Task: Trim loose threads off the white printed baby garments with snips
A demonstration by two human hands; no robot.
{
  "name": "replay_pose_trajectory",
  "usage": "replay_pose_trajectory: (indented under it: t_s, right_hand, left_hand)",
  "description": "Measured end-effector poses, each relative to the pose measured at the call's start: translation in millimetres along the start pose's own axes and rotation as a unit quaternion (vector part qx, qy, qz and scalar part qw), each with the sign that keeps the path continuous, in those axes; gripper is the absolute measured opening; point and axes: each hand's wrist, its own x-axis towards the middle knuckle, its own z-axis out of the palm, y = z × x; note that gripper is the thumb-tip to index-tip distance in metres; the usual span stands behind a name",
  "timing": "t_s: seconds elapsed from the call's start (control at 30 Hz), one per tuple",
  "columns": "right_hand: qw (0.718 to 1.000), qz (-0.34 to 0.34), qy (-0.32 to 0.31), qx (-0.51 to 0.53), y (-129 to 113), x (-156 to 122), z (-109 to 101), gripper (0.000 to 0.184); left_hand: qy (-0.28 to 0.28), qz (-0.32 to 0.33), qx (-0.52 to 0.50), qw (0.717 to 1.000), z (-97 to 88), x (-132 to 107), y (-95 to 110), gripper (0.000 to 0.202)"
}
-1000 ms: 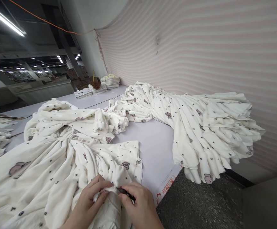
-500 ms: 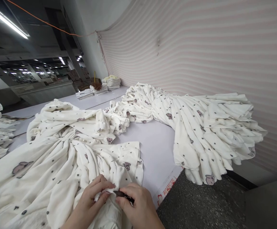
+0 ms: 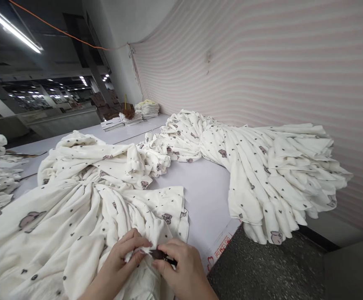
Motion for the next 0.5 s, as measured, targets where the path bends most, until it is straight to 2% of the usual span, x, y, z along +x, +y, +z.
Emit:
replay_pose_trajectory:
  t_s: [0.2,0.27,0.37,0.4,0.47,0.5]
  right_hand:
    - [0.999,-0.004,0.008,0.047,3,0,5,0.015]
    - [0.996,0.0,0.046,0.072,8,-3,13,0.013]
    - [0.989,-0.019,0.117,0.088,16,-5,28,0.028]
    - [0.988,-0.03,0.129,0.079,18,-3,33,0.026]
    - [0.987,-0.033,0.139,0.067,21,3,38,0.008]
    - [0.985,-0.021,0.153,0.074,21,6,39,0.013]
  left_hand:
    - [-0.01,0.0,-0.014,1.0,-2.6,1,6,0.02]
    - [-0.006,0.014,-0.029,0.999,-2.9,2,7,0.018]
    - [0.004,0.019,-0.041,0.999,-2.7,4,9,0.015]
    - [0.001,0.013,-0.042,0.999,-2.5,5,10,0.015]
    - [-0.013,-0.016,-0.04,0.999,-2.3,6,14,0.015]
    - [-0.021,-0.04,-0.038,0.998,-2.4,8,16,0.017]
